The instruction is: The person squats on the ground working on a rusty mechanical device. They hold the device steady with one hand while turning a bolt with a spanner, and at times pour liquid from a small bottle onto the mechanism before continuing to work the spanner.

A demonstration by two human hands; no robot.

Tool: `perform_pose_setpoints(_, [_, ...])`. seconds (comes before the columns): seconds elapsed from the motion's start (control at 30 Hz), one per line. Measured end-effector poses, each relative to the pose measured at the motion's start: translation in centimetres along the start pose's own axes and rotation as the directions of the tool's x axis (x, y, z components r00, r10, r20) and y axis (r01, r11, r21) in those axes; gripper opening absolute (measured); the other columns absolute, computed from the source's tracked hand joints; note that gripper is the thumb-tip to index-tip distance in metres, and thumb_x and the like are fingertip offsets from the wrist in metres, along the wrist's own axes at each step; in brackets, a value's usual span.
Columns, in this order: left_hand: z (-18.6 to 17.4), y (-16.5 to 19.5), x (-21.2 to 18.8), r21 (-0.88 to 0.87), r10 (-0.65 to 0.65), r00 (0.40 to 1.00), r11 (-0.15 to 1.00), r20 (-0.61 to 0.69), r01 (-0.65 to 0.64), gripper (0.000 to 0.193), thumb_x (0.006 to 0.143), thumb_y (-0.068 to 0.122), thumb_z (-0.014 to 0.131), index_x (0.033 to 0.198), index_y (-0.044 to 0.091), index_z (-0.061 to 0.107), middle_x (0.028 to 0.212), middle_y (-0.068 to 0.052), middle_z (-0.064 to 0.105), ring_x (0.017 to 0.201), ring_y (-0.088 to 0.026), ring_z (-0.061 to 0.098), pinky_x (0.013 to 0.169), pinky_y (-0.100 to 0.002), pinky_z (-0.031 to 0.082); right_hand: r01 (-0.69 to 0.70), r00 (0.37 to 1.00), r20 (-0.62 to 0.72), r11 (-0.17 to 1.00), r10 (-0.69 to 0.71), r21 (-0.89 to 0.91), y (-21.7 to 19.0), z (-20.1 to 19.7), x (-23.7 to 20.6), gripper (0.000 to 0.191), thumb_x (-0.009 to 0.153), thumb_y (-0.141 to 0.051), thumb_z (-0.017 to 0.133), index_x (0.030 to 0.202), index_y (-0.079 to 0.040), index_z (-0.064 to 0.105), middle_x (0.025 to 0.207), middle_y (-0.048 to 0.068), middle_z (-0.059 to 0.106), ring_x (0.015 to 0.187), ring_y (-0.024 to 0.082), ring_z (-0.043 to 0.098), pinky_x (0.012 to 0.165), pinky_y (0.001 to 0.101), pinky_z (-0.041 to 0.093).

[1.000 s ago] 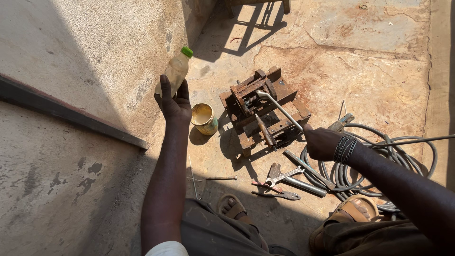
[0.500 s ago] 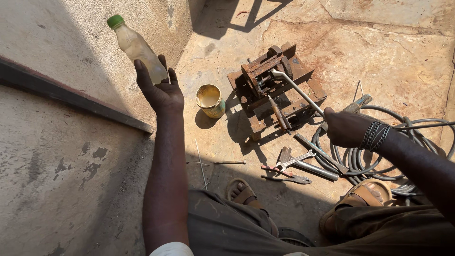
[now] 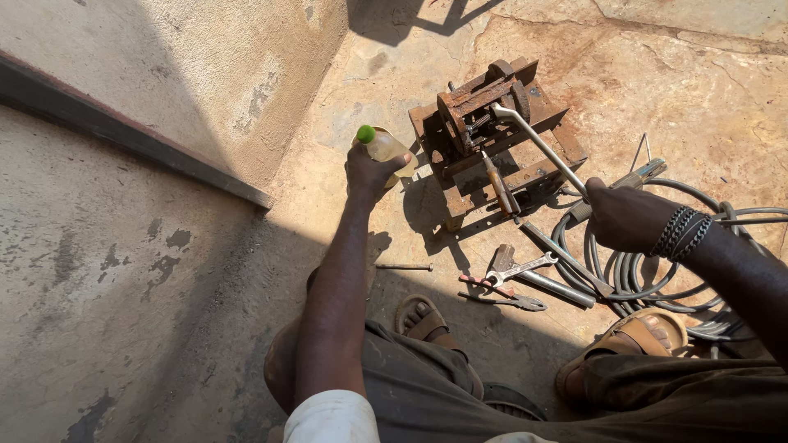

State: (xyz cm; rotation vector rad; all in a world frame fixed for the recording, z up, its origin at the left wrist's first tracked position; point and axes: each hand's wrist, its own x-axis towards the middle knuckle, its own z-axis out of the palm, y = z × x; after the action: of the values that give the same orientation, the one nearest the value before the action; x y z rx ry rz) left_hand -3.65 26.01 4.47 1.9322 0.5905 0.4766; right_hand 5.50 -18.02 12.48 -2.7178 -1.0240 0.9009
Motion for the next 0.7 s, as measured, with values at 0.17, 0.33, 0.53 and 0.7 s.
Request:
perform_pose_setpoints(0.17, [4.3,-8.4,-6.1,0.182,-0.133,0.982,0.971,-0.136,0.157,0.056,0.051,0.025,0.097,0.100,0.011,0.075,0.097,-0.012,0.078,0.091,-0.030,0.076,0.084,-0.041,0.059,-0.009,1.000,-0.026,1.000,0.009,0.012,-0.6,-0.1,-0.6,0.023,0.092,-0.014,0.056,0.106,0.001,0.045,0.057,0.017,0.065,0.051,0.034,0.066,0.049,0.0469,0.052])
perform_pose_setpoints(0.33, [6.9,-12.2,-7.2,0.186,-0.127,0.955,0.966,-0.269,0.181,0.054,0.054,0.019,0.093,0.101,0.011,0.069,0.095,-0.014,0.076,0.091,-0.034,0.075,0.084,-0.044,0.058,-0.013,1.000,-0.019,1.000,0.013,0.024,-1.3,-0.6,-1.4,0.025,0.092,-0.013,0.056,0.106,0.001,0.042,0.057,0.016,0.063,0.051,0.033,0.065,0.049,0.0478,0.051])
perform_pose_setpoints(0.53, [9.2,-13.9,-6.7,0.284,-0.061,0.943,0.945,-0.327,0.160,0.053,0.061,0.018,0.091,0.109,0.012,0.069,0.100,-0.015,0.075,0.096,-0.038,0.071,0.089,-0.047,0.056,-0.018,0.999,0.028,1.000,0.018,0.003,-1.2,-0.5,-1.6,0.032,0.091,-0.012,0.054,0.114,0.001,0.038,0.058,0.016,0.064,0.055,0.033,0.066,0.050,0.0461,0.053])
perform_pose_setpoints(0.7, [8.6,-12.4,-7.5,0.456,-0.299,0.916,0.798,-0.268,0.394,0.114,0.053,0.025,0.100,0.140,-0.005,0.033,0.130,-0.032,0.052,0.123,-0.048,0.052,0.104,-0.049,0.046,-0.018,0.999,0.050,1.000,0.016,0.024,-0.3,1.0,-0.9,0.023,0.094,-0.013,0.054,0.106,0.001,0.040,0.059,0.015,0.065,0.055,0.034,0.067,0.051,0.0452,0.054])
